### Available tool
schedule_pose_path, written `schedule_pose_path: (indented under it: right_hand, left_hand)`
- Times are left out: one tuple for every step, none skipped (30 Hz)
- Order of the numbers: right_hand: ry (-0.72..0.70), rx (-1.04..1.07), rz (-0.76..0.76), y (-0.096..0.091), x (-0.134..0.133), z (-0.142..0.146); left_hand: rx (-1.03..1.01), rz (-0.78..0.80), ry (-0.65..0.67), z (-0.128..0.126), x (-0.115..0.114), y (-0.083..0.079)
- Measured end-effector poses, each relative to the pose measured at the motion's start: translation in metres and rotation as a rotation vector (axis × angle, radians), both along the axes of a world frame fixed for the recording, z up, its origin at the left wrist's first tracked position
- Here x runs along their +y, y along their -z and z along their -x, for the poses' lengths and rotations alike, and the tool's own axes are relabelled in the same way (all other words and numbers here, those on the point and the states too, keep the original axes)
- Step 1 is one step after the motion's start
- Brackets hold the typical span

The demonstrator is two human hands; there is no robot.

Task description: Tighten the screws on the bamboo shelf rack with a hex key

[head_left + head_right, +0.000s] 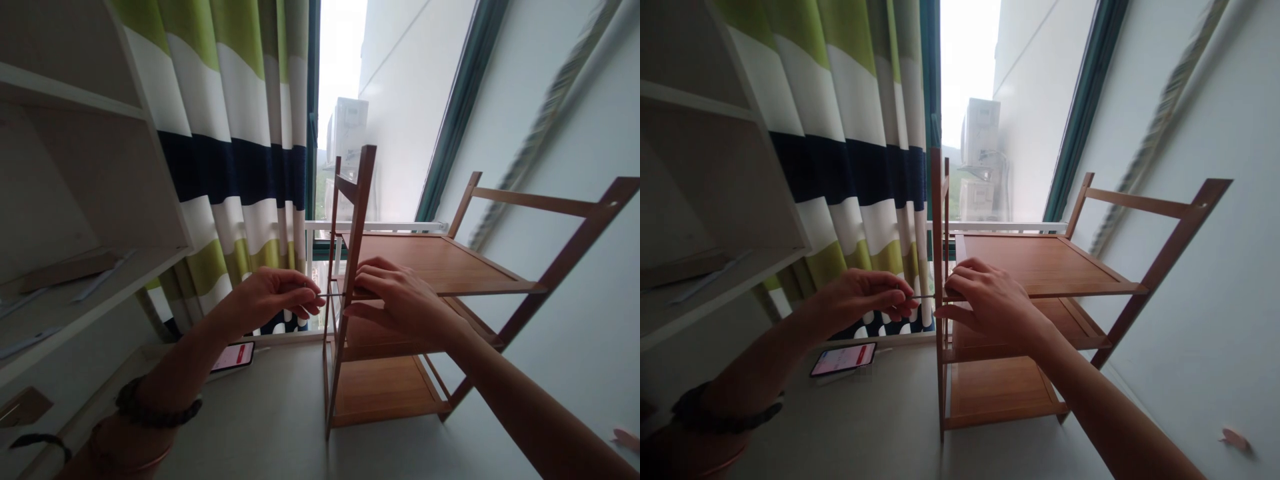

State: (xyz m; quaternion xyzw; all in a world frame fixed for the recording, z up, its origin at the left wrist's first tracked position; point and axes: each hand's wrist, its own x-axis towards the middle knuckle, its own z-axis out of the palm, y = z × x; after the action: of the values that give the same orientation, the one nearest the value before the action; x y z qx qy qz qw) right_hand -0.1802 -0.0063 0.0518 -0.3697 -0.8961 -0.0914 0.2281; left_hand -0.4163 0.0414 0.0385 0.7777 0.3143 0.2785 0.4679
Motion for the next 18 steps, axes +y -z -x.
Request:
schedule_pose_path:
  right_hand:
    - [0.000,-0.001,0.000,0.000,0.000,0.000]
    - [0.001,-0.001,0.000,0.000,0.001,0.000]
    - [0.002,-0.001,0.000,0.000,0.001,0.000]
    - [0.003,0.001,0.001,0.000,0.002,0.000]
    - [0.003,0.004,0.003,0.000,0.002,-0.001]
    - [0.003,0.006,0.006,0.000,0.003,-0.001]
    - [0.002,0.008,0.009,0.001,0.003,-0.001]
    - [0.001,0.009,0.012,0.001,0.003,-0.001]
    - [-0.002,0.010,0.015,0.001,0.003,-0.001]
    - [-0.005,0.010,0.018,0.001,0.002,0.000]
    - [-0.007,0.009,0.022,0.001,0.002,0.000]
    - [-0.008,0.006,0.025,0.001,0.001,0.000]
    - [-0.009,0.002,0.029,0.000,0.000,0.000]
    - [-0.009,-0.002,0.031,0.000,0.000,-0.001]
    - [-0.007,-0.006,0.032,-0.001,-0.001,-0.001]
    - [-0.004,-0.010,0.033,-0.001,-0.001,-0.001]
    - [-0.002,-0.013,0.031,-0.002,-0.002,-0.001]
    - [-0.003,-0.015,0.029,-0.002,-0.002,-0.001]
  left_hand:
    - [0.008,-0.095,-0.038,0.000,-0.002,0.000]
    - [0.017,-0.211,-0.085,0.000,-0.004,0.002]
    - [0.026,-0.349,-0.132,0.000,-0.006,0.005]
    - [0.029,-0.507,-0.168,0.001,-0.007,0.009]
    - [0.022,-0.670,-0.189,0.001,-0.009,0.014]
    - [0.006,-0.816,-0.193,0.002,-0.010,0.019]
    - [-0.019,-0.924,-0.186,0.003,-0.011,0.024]
    - [-0.049,-0.980,-0.180,0.003,-0.011,0.028]
    - [-0.083,-0.978,-0.178,0.003,-0.012,0.030]
    - [-0.113,-0.919,-0.176,0.002,-0.013,0.032]
    - [-0.141,-0.815,-0.168,0.001,-0.014,0.033]
    - [-0.171,-0.683,-0.143,0.000,-0.014,0.032]
    - [-0.205,-0.537,-0.106,-0.001,-0.014,0.031]
    - [-0.239,-0.393,-0.064,-0.002,-0.014,0.030]
    - [-0.270,-0.264,-0.026,-0.002,-0.013,0.029]
    - [-0.298,-0.154,0.004,-0.002,-0.011,0.029]
    - [-0.320,-0.065,0.026,-0.002,-0.009,0.028]
    - [-0.331,0.006,0.044,-0.002,-0.007,0.028]
